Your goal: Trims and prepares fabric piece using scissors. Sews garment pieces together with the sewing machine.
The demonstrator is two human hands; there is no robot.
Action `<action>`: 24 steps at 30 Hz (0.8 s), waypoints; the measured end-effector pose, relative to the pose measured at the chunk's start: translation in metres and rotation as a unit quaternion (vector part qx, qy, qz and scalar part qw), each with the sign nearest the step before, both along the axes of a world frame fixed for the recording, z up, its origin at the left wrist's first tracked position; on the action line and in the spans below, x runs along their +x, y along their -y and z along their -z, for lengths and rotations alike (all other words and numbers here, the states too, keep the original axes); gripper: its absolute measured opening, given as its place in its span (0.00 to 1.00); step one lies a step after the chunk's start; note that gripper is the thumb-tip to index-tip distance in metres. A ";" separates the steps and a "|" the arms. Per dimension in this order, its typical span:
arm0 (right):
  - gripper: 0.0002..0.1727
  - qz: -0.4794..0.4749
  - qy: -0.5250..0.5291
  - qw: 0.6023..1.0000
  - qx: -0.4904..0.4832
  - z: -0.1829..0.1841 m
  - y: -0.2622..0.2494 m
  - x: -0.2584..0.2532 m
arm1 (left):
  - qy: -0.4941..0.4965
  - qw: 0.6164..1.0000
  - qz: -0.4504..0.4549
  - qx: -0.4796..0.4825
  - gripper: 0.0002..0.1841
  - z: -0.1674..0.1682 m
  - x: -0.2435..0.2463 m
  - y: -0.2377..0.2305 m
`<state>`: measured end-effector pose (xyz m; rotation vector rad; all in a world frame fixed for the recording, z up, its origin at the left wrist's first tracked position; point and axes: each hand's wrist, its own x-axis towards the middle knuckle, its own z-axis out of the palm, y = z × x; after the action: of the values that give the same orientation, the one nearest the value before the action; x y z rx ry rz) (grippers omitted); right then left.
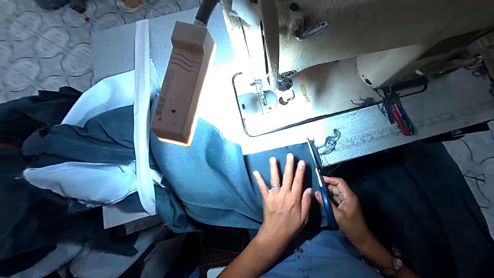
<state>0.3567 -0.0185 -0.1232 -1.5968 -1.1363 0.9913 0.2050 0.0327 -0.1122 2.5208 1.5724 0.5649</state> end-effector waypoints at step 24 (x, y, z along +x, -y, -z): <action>0.33 -0.107 0.318 0.940 -0.067 -0.055 -0.074 0.062 | -0.122 0.980 0.136 -0.081 0.47 -0.008 -0.167 -0.257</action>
<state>0.4187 0.0553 -0.0678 -2.0101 -1.7378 0.7066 0.0379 0.2900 -0.1044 2.6914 1.2450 0.0927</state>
